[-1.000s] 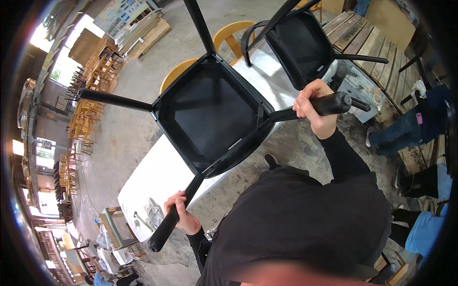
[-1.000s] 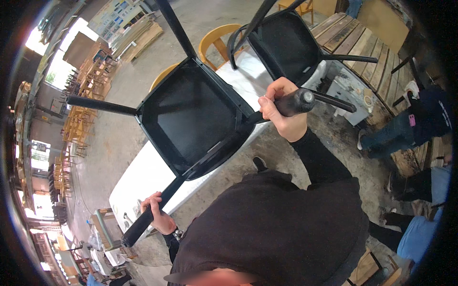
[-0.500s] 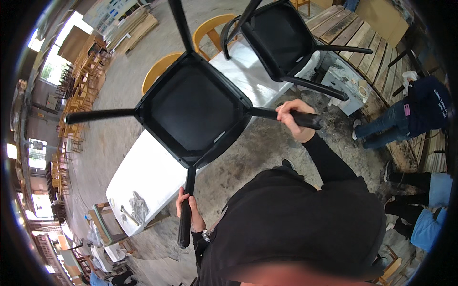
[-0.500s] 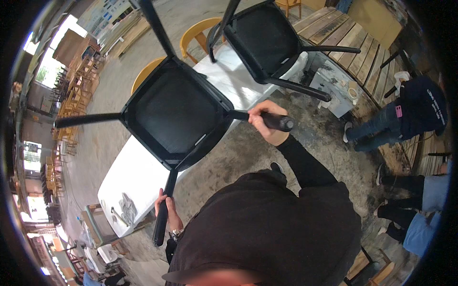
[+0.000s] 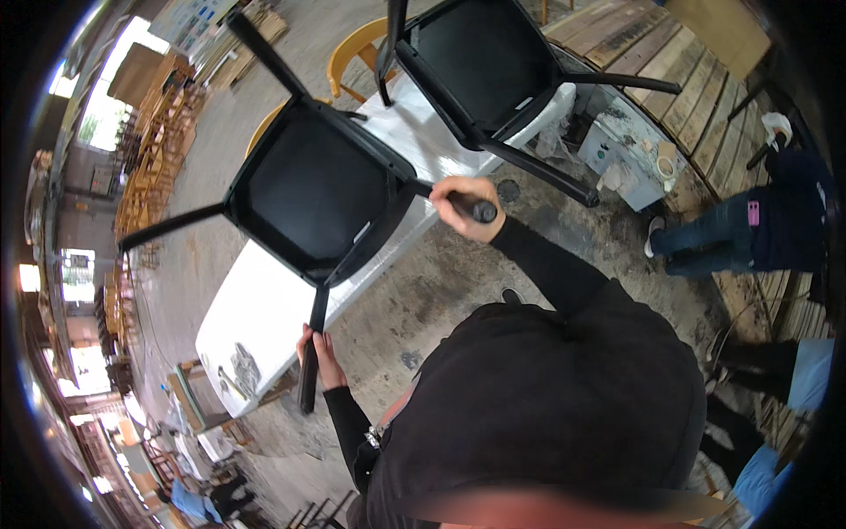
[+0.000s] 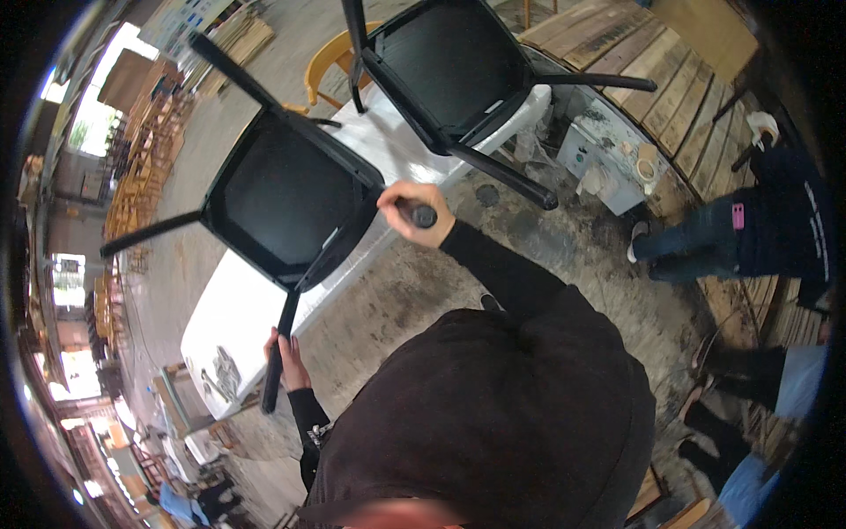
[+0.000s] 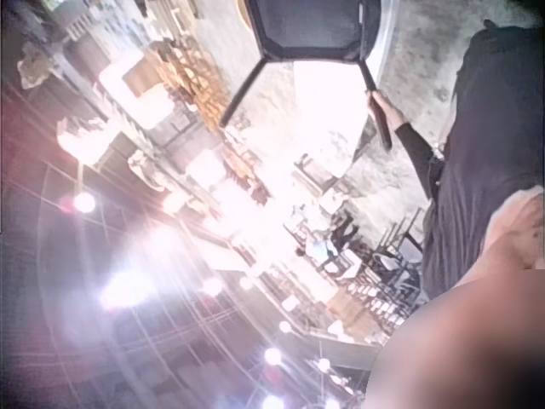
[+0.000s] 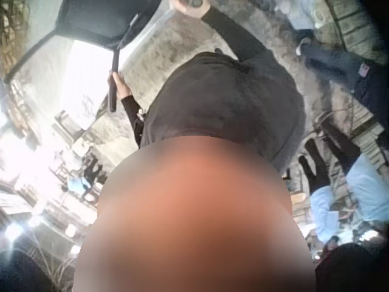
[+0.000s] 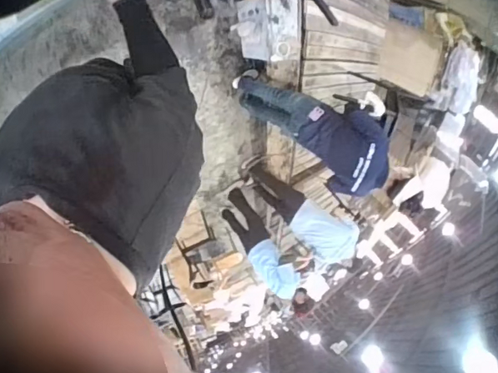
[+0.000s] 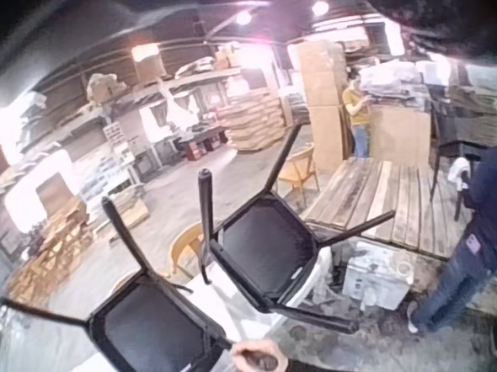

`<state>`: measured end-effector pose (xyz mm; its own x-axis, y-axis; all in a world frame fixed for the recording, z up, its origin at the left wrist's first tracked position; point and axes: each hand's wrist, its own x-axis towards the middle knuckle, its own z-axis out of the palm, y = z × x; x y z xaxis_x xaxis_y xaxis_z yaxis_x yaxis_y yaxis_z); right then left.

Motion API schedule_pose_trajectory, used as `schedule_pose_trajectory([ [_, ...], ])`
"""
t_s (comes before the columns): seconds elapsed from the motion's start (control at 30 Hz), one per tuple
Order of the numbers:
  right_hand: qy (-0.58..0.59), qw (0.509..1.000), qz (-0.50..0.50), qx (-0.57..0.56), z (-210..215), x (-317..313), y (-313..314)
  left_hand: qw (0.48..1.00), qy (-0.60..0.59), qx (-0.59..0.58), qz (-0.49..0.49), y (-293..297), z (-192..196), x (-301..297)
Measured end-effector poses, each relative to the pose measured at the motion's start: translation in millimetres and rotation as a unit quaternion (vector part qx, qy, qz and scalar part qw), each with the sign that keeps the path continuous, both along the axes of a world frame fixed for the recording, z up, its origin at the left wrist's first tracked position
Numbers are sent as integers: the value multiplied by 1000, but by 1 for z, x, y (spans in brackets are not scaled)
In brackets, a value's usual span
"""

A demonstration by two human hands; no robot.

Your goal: The person wipes the seat and backrest of a black chair with a cloth, then lifts and repositions it. The person repeats the wiping and repositioning on another chair.

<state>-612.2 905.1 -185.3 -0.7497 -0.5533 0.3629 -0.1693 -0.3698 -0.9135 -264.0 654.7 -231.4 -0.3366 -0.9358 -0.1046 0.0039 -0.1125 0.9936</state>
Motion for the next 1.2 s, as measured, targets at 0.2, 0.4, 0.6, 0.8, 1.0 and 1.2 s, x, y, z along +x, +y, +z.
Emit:
schedule_pose_trajectory([
  [0.2,221,975,-28,-13,-29,-1,0,996,-14,71,55,-4,-19,-8],
  [0.4,232,972,-39,23,-67,13,24,994,12,105,33,25,-52,-3],
  [0.6,227,974,-18,21,-75,12,20,994,-13,89,58,23,-55,-2],
  [0.8,210,977,-12,24,-80,22,17,998,-20,49,43,24,-52,10],
  [1.0,233,969,-33,78,-91,24,18,982,-131,-111,-77,5,-58,33],
  [1.2,-200,915,-208,283,-102,83,-9,860,-273,-281,-326,-75,-70,94],
])
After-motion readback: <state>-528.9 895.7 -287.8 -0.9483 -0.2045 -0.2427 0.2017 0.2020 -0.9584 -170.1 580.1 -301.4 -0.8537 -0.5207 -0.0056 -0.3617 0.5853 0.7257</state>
